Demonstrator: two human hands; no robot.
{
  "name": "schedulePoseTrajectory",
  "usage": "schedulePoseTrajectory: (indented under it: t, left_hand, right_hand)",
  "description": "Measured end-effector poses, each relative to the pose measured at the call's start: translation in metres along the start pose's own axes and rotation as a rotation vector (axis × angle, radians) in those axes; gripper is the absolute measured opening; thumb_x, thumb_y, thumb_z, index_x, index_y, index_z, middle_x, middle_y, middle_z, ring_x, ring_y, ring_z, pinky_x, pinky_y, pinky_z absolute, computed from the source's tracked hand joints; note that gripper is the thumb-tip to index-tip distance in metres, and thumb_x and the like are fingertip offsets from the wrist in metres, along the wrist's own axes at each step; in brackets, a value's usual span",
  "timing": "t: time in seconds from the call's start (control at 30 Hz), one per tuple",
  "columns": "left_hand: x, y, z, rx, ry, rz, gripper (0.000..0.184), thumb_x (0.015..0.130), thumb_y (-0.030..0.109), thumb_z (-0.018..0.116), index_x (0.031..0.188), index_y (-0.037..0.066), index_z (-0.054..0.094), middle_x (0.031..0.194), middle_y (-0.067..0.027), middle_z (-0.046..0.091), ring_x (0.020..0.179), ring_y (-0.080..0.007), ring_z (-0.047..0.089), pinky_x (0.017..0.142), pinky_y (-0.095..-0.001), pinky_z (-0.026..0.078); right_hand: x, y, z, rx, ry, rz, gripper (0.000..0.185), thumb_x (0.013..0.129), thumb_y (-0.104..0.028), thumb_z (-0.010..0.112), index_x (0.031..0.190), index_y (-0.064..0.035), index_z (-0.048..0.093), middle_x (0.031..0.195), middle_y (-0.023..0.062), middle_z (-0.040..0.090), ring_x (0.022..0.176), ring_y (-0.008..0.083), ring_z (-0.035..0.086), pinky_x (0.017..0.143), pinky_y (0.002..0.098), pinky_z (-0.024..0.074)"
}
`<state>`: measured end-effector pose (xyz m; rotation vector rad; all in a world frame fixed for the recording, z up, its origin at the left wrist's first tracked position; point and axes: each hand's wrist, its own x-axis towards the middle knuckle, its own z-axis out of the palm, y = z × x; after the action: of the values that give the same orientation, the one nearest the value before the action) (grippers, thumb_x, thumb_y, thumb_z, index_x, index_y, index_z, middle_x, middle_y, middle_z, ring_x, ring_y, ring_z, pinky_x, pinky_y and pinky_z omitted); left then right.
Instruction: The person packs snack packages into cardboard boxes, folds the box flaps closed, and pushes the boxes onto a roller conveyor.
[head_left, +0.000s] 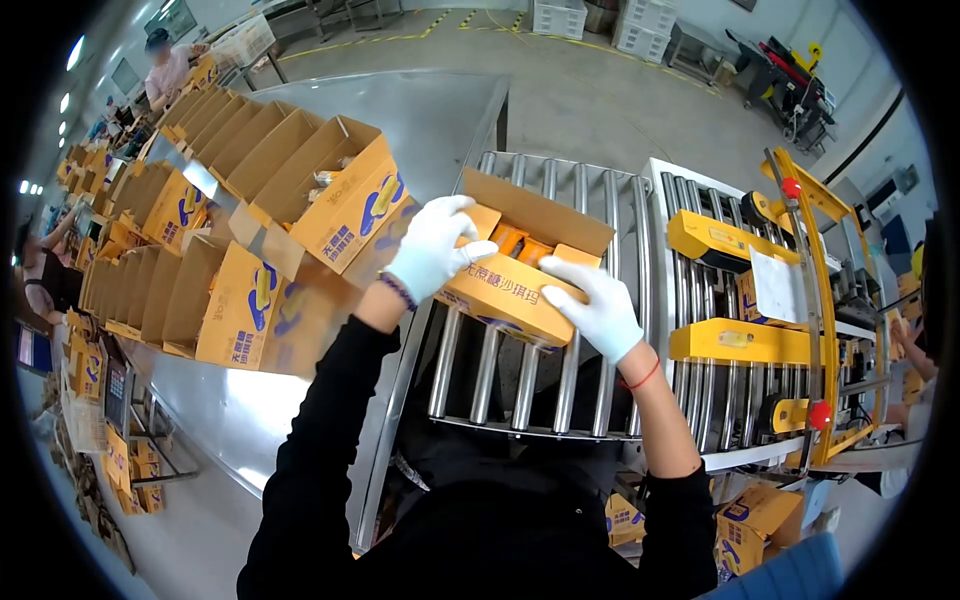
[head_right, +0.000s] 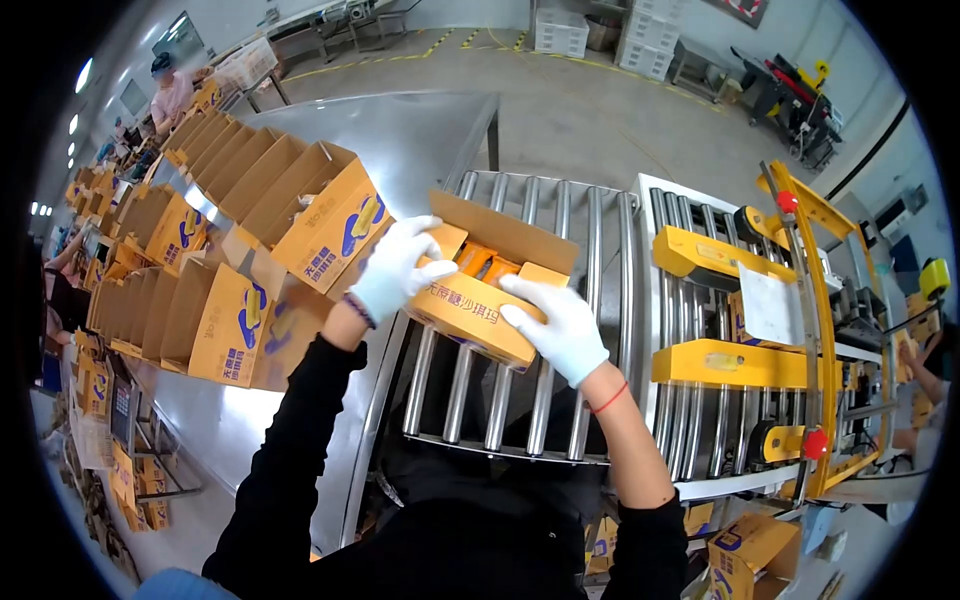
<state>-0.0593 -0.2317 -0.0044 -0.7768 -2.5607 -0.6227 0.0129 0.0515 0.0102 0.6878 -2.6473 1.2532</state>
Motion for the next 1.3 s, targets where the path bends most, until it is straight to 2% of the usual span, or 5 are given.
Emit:
schedulePoseTrajectory:
  t: [0.43,0.63,0.8,1.03,1.3]
  left_hand:
    - [-0.006,-0.019,0.033,-1.112,-0.141,-0.609,0.053,0.103,0.031,0.064,0.141,-0.006,0.056,0.124,-0.0115,0.069,0.108,-0.0149,0.065,0.094,-0.03,0.053]
    - [0.026,0.09,0.135,-0.802,0.324,-0.451,0.049,0.105,0.031,0.058,0.142,-0.002,0.055,0.128,-0.0234,0.067,0.119,-0.0335,0.065,0.103,-0.0405,0.049]
    - [0.01,0.098,0.08,-0.765,-0.346,-0.346,0.054,0.102,0.041,0.057,0.135,-0.001,0.06,0.128,-0.0248,0.066,0.12,-0.0368,0.063,0.103,-0.0419,0.05]
    - [-0.044,-0.058,-0.075,0.404,0.501,-0.237,0.047,0.089,0.015,0.071,0.131,-0.002,0.058,0.125,-0.0224,0.064,0.113,-0.0391,0.061,0.102,-0.0496,0.046]
    - [-0.047,-0.075,-0.076,0.234,-0.066,-0.39,0.039,0.104,0.04,0.053,0.091,0.006,0.067,0.086,-0.0229,0.07,0.086,-0.0448,0.067,0.078,-0.0532,0.054]
  right_hand:
    - [-0.046,-0.021,0.016,-0.571,0.014,-0.07,0.09,0.07,-0.026,0.088,0.147,-0.0027,0.049,0.145,0.0151,0.054,0.135,0.0321,0.05,0.123,0.0547,0.029]
    - [-0.024,0.021,-0.019,-0.767,0.064,0.145,0.098,0.074,-0.032,0.087,0.154,0.0,0.04,0.158,0.0182,0.043,0.149,0.0387,0.034,0.127,0.0521,0.0204]
    - [-0.014,0.055,-0.032,-0.89,0.148,0.107,0.088,0.086,-0.04,0.077,0.155,-0.0013,0.039,0.158,0.0181,0.043,0.148,0.0351,0.037,0.127,0.0493,0.02]
    - [-0.008,0.081,-0.055,-0.829,0.116,-0.026,0.082,0.082,-0.035,0.079,0.151,-0.006,0.047,0.152,0.0125,0.052,0.143,0.0329,0.045,0.123,0.0484,0.029]
    - [-0.055,0.115,-0.122,-0.694,0.122,-0.131,0.066,0.079,-0.018,0.079,0.14,-0.0047,0.058,0.143,0.0153,0.06,0.134,0.0342,0.054,0.113,0.0455,0.0433]
